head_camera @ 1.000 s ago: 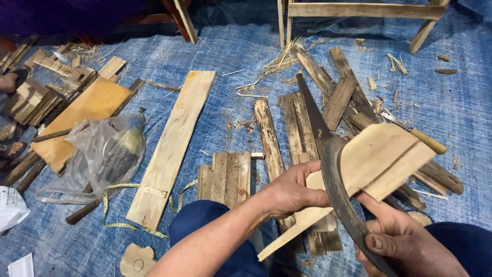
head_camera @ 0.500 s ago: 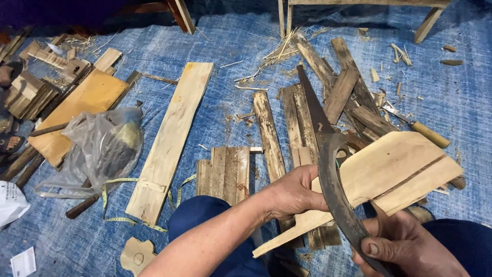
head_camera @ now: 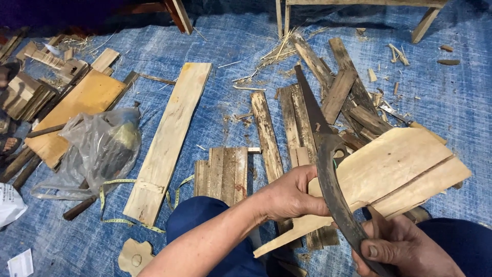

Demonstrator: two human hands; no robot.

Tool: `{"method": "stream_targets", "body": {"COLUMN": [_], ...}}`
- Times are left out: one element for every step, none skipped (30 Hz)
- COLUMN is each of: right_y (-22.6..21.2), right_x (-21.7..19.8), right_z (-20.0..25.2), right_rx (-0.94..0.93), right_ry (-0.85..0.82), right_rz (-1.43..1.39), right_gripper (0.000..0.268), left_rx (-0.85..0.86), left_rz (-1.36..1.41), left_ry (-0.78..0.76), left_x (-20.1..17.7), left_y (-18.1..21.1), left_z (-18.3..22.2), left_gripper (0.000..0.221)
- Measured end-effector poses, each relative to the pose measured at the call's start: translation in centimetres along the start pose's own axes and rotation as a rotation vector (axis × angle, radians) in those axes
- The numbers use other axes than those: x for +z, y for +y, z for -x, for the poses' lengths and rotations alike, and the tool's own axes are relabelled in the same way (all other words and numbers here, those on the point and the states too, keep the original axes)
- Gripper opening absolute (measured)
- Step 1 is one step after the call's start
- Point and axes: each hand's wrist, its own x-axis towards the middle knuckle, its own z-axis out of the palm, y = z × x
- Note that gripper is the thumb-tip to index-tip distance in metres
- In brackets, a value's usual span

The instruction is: Shaping and marking a piece of wood using a large curved blade, a pencil, and a hammer with a punch tool.

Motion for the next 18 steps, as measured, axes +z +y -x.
{"method": "stream_targets", "body": {"right_y": [-0.5,-0.7,-0.9,-1.1,-0.8,-0.5,-0.2,-0.3,-0.4,-0.4,-0.2,0.1,0.3,0.0,-0.3,-0.6,-0.2,0.1], "right_x": [0.7,1.1,1.6,2.0,1.8,1.6,1.4,1.6,1.9,2.2,1.6,1.1,0.5,1.3,2.0,2.8,2.1,1.5], "right_z": [0.1,0.2,0.3,0.4,0.6,0.7,1.0,1.1,1.2,1.3,1.3,1.3,1.4,1.6,1.8,1.9,1.9,1.9], "right_rx": [-0.046,-0.045,-0.082,-0.119,-0.121,-0.111,-0.102,-0.104,-0.117,-0.131,-0.133,-0.124,-0.111,-0.109,-0.156,-0.201,-0.199,-0.193], "right_ry": [-0.061,-0.06,-0.092,-0.123,-0.121,-0.114,-0.105,-0.102,-0.1,-0.098,-0.098,-0.06,-0.022,-0.023,-0.084,-0.145,-0.147,-0.101], "right_rz": [0.035,0.037,0.034,0.031,0.032,-0.019,-0.071,-0.071,-0.093,-0.115,-0.114,-0.05,0.015,0.017,-0.025,-0.067,-0.066,0.001], "right_gripper": [0.068,0.068,0.082,0.096,0.096,0.085,0.076,0.076,0.08,0.083,0.083,0.066,0.051,0.051,0.069,0.091,0.091,0.064], "left_rx": [0.031,0.032,0.029,0.027,0.027,0.034,0.04,0.04,0.031,0.021,0.022,0.029,0.037,0.039,0.025,0.012,0.013,0.008], "left_rz": [-0.037,-0.036,-0.058,-0.079,-0.08,-0.021,0.039,0.039,0.051,0.062,0.061,0.025,-0.008,-0.006,-0.009,-0.012,-0.011,-0.061], "left_ry": [-0.01,-0.011,-0.01,-0.008,-0.011,-0.06,-0.109,-0.112,-0.091,-0.071,-0.071,-0.055,-0.036,-0.035,-0.036,-0.037,-0.035,-0.022], "left_x": [0.2,0.3,0.3,0.3,0.4,0.5,0.6,0.7,0.7,0.8,1.2,1.5,1.9,2.1,2.2,2.3,2.4,2.5], "left_y": [0.4,0.3,0.3,0.3,0.2,0.0,-0.1,-0.4,-0.8,-1.1,-0.9,-0.7,-0.5,-0.4,-0.3,-0.2,-0.1,0.0], "left_z": [0.2,0.3,0.4,0.5,0.6,0.8,0.9,1.0,1.1,1.3,1.5,1.7,2.0,2.1,2.2,2.4,2.4,2.5], "left_gripper": [0.035,0.035,0.035,0.035,0.035,0.031,0.028,0.028,0.032,0.036,0.036,0.036,0.035,0.035,0.034,0.032,0.032,0.034]}}
